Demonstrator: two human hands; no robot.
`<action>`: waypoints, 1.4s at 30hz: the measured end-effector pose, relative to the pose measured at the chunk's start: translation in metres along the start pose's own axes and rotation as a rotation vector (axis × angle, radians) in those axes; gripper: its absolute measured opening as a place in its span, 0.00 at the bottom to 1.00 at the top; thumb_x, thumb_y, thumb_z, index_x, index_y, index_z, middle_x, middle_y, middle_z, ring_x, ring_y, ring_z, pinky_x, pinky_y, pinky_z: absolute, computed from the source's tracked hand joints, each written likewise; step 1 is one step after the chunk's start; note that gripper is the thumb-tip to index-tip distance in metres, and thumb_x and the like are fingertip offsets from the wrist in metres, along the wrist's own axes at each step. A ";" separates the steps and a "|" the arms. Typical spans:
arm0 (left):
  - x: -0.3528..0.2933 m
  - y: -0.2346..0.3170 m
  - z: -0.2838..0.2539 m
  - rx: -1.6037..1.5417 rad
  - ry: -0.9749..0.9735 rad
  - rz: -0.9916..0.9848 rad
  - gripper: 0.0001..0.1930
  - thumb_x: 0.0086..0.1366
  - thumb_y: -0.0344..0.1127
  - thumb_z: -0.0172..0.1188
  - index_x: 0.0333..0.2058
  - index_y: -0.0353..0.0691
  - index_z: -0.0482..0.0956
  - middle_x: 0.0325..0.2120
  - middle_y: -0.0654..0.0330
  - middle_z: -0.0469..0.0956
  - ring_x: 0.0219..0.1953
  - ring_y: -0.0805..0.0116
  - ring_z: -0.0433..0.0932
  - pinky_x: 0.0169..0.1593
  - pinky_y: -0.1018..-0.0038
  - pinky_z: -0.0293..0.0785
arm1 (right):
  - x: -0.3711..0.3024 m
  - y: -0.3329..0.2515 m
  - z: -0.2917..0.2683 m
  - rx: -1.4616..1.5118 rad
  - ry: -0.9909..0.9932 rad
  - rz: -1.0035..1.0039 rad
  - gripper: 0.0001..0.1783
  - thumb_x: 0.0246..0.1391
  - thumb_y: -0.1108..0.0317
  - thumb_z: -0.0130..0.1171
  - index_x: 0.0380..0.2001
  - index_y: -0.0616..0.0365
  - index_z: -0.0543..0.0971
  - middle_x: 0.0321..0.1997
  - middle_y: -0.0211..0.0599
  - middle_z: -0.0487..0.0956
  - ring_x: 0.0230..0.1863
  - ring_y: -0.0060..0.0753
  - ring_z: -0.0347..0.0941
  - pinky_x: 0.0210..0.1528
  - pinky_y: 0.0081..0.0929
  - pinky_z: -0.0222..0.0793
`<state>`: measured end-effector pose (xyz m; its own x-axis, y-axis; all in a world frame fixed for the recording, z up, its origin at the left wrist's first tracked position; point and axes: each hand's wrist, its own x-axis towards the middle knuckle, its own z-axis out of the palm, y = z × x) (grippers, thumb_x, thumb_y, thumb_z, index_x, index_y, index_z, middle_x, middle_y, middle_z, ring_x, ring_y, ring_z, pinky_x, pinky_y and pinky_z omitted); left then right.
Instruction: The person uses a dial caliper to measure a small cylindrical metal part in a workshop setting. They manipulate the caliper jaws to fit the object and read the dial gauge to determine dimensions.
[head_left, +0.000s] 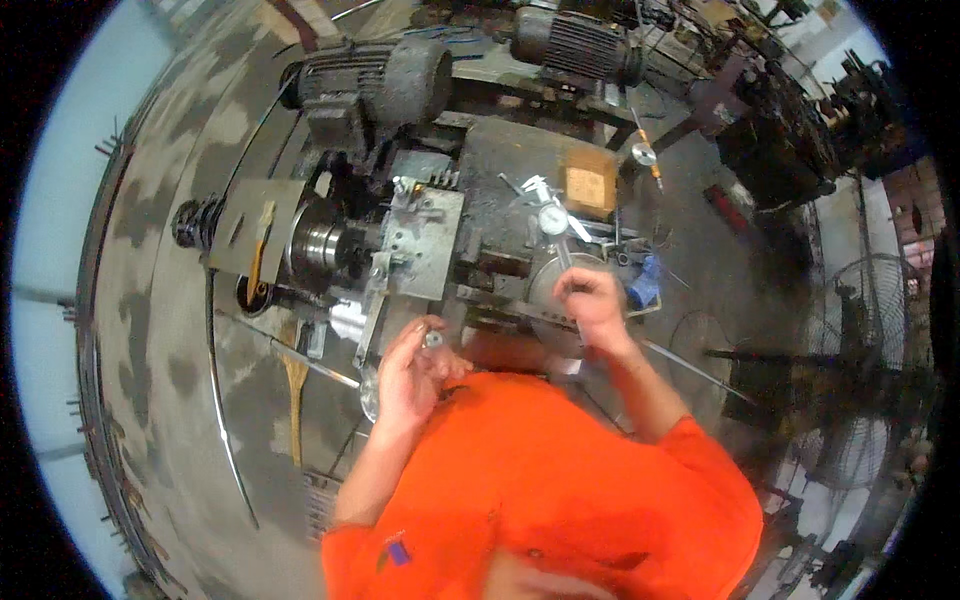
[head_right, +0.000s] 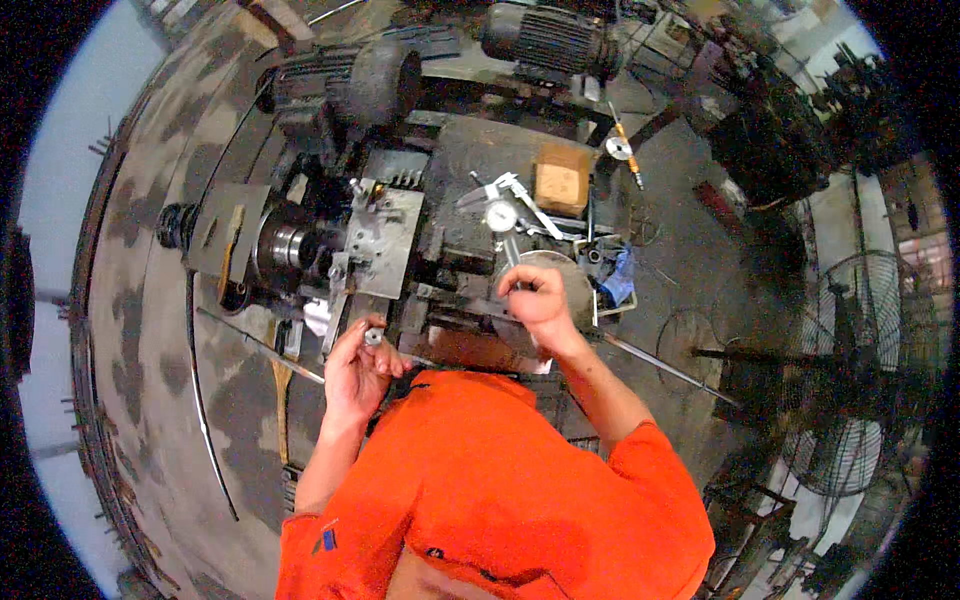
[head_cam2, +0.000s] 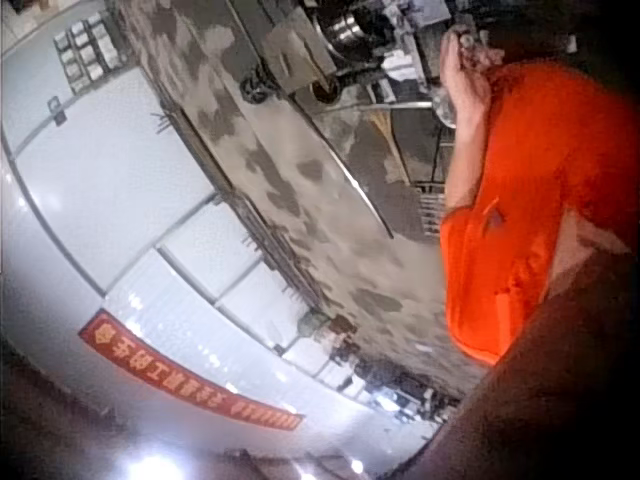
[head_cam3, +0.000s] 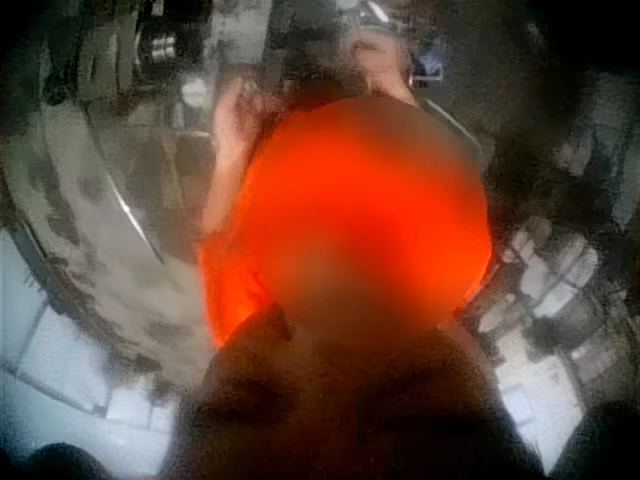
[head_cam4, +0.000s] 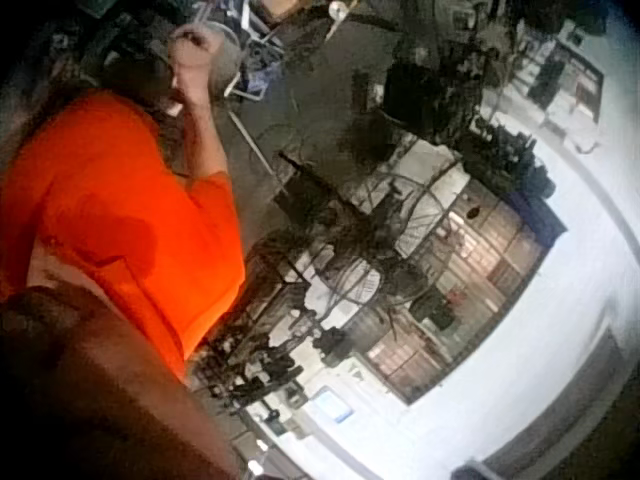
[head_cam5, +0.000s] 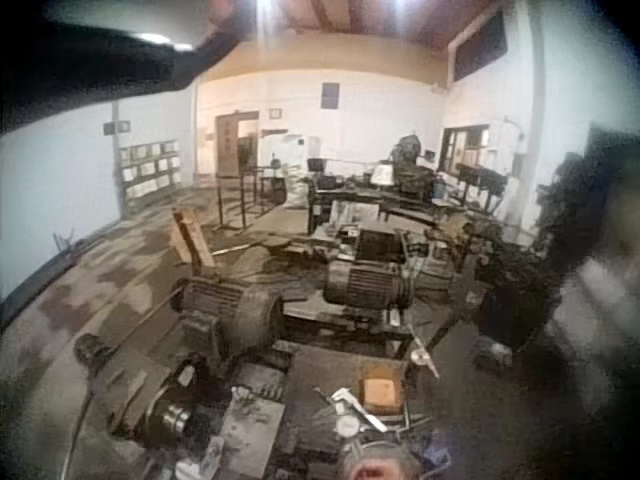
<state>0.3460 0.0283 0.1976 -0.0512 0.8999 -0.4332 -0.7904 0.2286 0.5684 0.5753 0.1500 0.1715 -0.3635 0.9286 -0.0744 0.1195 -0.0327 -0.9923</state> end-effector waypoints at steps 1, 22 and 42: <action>0.002 -0.002 -0.005 0.003 -0.017 0.008 0.14 0.62 0.41 0.45 0.38 0.36 0.69 0.12 0.56 0.67 0.18 0.59 0.71 0.34 0.62 0.71 | 0.003 -0.008 -0.011 0.035 0.013 -0.005 0.08 0.34 0.78 0.45 0.19 0.63 0.75 0.19 0.24 0.72 0.24 0.15 0.65 0.26 0.14 0.60; 0.024 -0.028 0.028 0.164 0.084 0.040 0.13 0.61 0.39 0.45 0.38 0.36 0.68 0.12 0.57 0.68 0.19 0.60 0.72 0.38 0.60 0.71 | 0.207 0.184 -0.157 -0.638 0.518 0.402 0.27 0.29 0.54 0.60 0.31 0.67 0.75 0.37 0.55 0.75 0.41 0.49 0.72 0.43 0.36 0.66; 0.013 -0.029 0.027 0.158 0.067 0.027 0.13 0.60 0.35 0.47 0.40 0.33 0.68 0.18 0.54 0.73 0.22 0.62 0.75 0.38 0.64 0.72 | 0.205 0.172 -0.142 -1.040 0.353 0.352 0.21 0.30 0.61 0.56 0.30 0.63 0.78 0.38 0.52 0.76 0.46 0.47 0.70 0.48 0.35 0.66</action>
<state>0.3849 0.0432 0.1939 -0.1154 0.8811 -0.4587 -0.6824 0.2652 0.6812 0.6519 0.3876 -0.0003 0.1002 0.9856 -0.1365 0.9266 -0.1424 -0.3479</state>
